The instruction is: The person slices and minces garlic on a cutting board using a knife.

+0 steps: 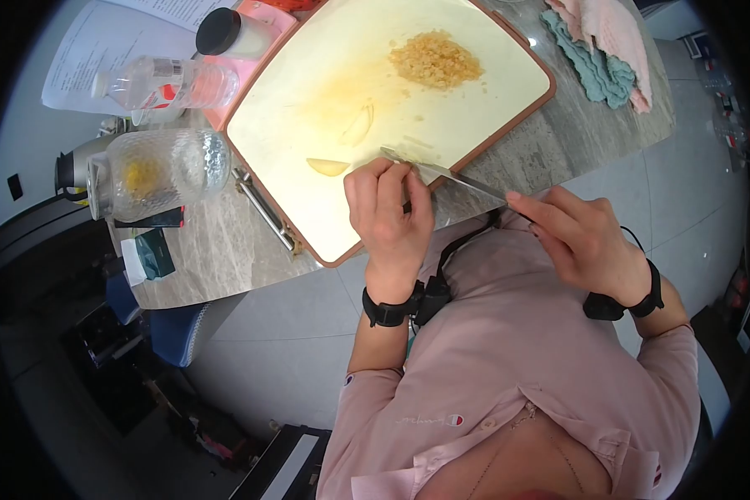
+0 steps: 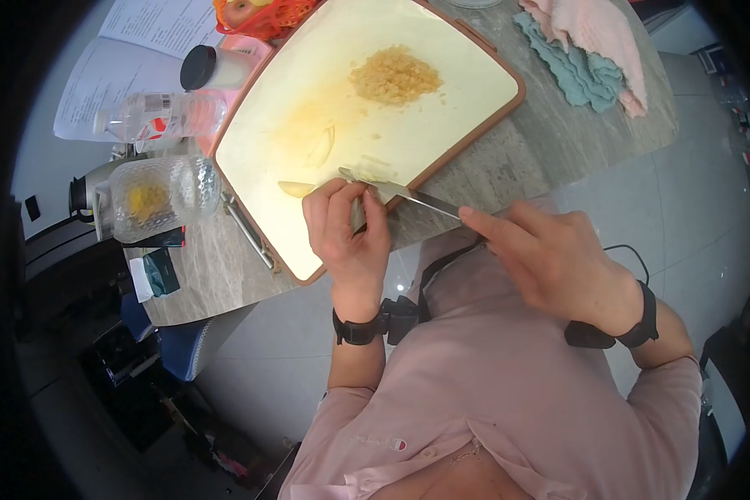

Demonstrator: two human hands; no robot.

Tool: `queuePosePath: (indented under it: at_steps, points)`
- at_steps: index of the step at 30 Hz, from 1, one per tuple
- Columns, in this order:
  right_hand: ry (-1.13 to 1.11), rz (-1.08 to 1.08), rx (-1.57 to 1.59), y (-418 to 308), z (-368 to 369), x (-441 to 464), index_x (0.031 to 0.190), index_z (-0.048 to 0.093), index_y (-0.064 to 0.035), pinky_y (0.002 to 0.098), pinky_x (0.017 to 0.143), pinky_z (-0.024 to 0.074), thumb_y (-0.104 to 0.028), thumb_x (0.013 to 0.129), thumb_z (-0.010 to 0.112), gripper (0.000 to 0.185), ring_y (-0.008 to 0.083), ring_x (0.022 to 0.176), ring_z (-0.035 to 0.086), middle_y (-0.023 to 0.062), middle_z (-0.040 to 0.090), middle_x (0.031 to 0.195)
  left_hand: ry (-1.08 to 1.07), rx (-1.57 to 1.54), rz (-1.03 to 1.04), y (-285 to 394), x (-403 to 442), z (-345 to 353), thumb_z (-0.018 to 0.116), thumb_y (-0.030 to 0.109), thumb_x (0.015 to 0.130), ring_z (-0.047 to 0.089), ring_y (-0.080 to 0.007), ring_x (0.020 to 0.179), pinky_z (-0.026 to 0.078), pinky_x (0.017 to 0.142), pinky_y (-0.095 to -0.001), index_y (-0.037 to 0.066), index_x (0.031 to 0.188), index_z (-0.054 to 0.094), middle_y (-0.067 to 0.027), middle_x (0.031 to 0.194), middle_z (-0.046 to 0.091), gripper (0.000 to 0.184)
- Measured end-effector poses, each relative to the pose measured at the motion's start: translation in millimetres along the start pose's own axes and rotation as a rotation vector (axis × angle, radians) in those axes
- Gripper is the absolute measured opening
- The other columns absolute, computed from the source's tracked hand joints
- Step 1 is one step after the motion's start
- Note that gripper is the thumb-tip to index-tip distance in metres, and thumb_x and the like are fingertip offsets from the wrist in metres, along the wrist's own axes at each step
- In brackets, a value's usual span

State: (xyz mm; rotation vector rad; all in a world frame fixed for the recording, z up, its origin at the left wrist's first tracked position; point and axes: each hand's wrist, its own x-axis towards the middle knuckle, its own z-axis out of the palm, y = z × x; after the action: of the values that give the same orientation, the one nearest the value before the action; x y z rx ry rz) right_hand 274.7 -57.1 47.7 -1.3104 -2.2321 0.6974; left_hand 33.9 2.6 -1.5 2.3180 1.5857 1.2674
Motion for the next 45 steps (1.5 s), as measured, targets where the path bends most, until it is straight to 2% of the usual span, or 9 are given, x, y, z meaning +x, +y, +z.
queuePosePath:
  at_steps: [18,21,27,36,39,45]
  points:
    - [-0.012,0.021,0.08,6.0,-0.4,1.5,0.136,0.059,-0.0101,0.0384,0.049,0.044,-0.002,0.084,0.067,0.053,0.0279,0.061,0.057,0.0071,0.054,0.078,-0.039,0.02,-0.045,1.8,-1.4,-6.5,0.073,-0.006,0.077,0.059,-0.0291,0.086,0.049,0.075,-0.037,0.002,0.092,0.068,-0.0106,0.093,0.064,0.018]
    - [0.036,0.018,0.089,4.5,-3.0,-1.0,0.136,0.059,-0.0103,0.0383,0.049,0.0441,-0.002,0.083,0.067,0.054,0.0274,0.062,0.057,0.0069,0.055,0.078,-0.03,0.039,-0.054,0.7,-3.2,-9.5,0.074,-0.006,0.078,0.059,-0.0282,0.086,0.049,0.075,-0.0366,0.003,0.093,0.069,-0.0104,0.092,0.064,0.018]
    - [-0.017,0.019,0.037,-1.7,-6.0,-1.5,0.135,0.059,-0.0097,0.0368,0.048,0.0433,-0.002,0.081,0.067,0.056,0.0253,0.061,0.058,0.0064,0.055,0.08,-0.04,0.025,-0.055,-0.1,-2.5,-7.8,0.074,-0.006,0.078,0.059,-0.0282,0.086,0.049,0.075,-0.0367,0.002,0.093,0.069,-0.0105,0.091,0.064,0.018]
    - [-0.021,-0.006,0.005,1.9,-1.1,3.6,0.135,0.059,-0.0088,0.0363,0.048,0.0441,-0.002,0.084,0.068,0.052,0.0253,0.06,0.058,0.0067,0.055,0.08,-0.031,0.027,-0.05,-0.5,-1.3,-7.0,0.073,-0.007,0.076,0.059,-0.0286,0.086,0.049,0.074,-0.037,0.002,0.09,0.069,-0.0105,0.091,0.063,0.018]
    - [0.009,0.006,0.034,1.8,-1.0,0.1,0.135,0.059,-0.0092,0.0365,0.048,0.0443,-0.002,0.082,0.068,0.054,0.025,0.06,0.058,0.0061,0.056,0.081,-0.037,0.028,-0.025,-2.1,-2.1,-6.3,0.074,-0.007,0.074,0.056,-0.0306,0.084,0.047,0.072,-0.0396,0.002,0.091,0.067,-0.0115,0.092,0.061,0.02]
    - [-0.03,0.007,0.01,-1.7,-6.7,-4.2,0.136,0.058,-0.0086,0.0359,0.048,0.0446,-0.001,0.079,0.067,0.059,0.0238,0.062,0.059,0.0048,0.058,0.083,-0.027,0.045,-0.037,-1.4,-1.5,-5.7,0.073,-0.006,0.076,0.058,-0.0288,0.084,0.049,0.074,-0.0375,0.002,0.09,0.067,-0.0104,0.09,0.064,0.017]
